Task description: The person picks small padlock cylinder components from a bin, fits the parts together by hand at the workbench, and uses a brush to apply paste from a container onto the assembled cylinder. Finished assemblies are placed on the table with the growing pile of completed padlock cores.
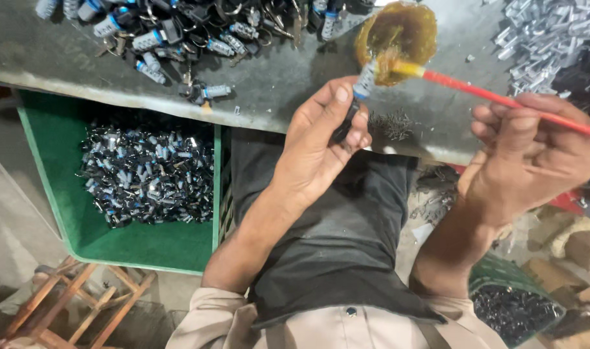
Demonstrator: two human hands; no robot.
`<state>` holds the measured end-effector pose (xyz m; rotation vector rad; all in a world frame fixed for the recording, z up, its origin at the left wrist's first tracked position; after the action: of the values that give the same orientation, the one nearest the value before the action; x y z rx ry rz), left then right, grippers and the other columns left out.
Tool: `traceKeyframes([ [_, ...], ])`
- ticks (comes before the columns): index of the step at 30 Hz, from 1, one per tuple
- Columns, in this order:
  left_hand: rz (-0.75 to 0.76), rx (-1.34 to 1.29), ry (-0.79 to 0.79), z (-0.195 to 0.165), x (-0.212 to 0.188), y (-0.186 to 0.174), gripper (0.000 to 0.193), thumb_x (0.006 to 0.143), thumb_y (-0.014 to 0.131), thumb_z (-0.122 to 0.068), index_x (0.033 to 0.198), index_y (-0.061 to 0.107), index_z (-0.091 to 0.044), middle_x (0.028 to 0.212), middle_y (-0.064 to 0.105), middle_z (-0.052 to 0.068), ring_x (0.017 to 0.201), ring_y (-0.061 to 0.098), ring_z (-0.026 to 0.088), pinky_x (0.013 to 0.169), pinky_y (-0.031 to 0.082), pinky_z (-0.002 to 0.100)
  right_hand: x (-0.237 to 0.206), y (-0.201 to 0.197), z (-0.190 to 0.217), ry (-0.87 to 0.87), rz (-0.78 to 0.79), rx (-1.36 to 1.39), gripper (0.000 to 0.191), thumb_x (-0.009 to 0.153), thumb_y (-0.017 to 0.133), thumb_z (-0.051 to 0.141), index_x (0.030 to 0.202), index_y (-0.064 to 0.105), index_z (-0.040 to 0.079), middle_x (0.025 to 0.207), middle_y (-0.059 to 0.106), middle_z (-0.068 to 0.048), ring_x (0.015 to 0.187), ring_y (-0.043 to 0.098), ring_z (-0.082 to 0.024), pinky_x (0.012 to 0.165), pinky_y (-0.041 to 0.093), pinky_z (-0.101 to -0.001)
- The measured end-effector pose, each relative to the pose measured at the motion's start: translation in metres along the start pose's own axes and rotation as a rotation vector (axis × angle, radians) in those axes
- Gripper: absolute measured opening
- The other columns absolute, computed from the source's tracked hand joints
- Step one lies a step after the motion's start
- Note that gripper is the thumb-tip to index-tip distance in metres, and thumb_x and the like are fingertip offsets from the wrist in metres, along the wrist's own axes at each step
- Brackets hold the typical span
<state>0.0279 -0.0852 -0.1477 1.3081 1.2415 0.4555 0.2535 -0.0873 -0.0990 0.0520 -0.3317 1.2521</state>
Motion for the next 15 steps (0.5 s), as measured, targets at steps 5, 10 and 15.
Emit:
traceKeyframes([
  [5,0.097,0.069,0.010,-0.041,-0.032,0.050,0.029,0.112,0.062,-0.022,0.134,0.061,-0.004,0.090,0.061,0.004,0.081,0.056,0.012,0.079,0.048,0.030,0.013,0.021,0.021,0.126,0.220,-0.199,0.018,0.122,0.066,0.010,0.120,0.070,-0.008,0.103,0.074,-0.016,0.090,0.074,-0.019,0.081,0.063,-0.0287],
  [10,-0.158,2.623,0.183,-0.138,-0.112,0.033,0.019,0.083,0.073,-0.017,0.102,0.076,-0.020,0.102,0.068,0.007,0.108,0.064,0.033,0.093,0.047,0.050,-0.007,0.045,0.042,0.167,0.613,-0.559,0.017,0.101,0.075,0.009,0.118,0.076,0.009,0.109,0.076,-0.008,0.086,0.072,-0.016,0.070,0.056,-0.0248],
  [15,-0.553,2.420,0.527,-0.152,-0.119,0.005,0.025,0.094,0.077,-0.014,0.118,0.071,-0.012,0.115,0.063,0.012,0.110,0.059,0.036,0.092,0.046,0.048,-0.044,0.091,0.026,-0.111,0.648,-0.535,0.032,0.094,0.083,0.013,0.126,0.076,0.015,0.102,0.066,-0.005,0.094,0.061,-0.023,0.082,0.052,-0.0359],
])
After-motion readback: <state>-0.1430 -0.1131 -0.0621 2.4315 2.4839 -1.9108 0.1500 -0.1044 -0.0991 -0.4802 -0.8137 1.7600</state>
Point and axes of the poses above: each hand's wrist, its own x-axis towards the middle knuckle, its own y-axis out of the palm, z = x × y, the point moved 3 cm from there along x, towards the middle knuckle
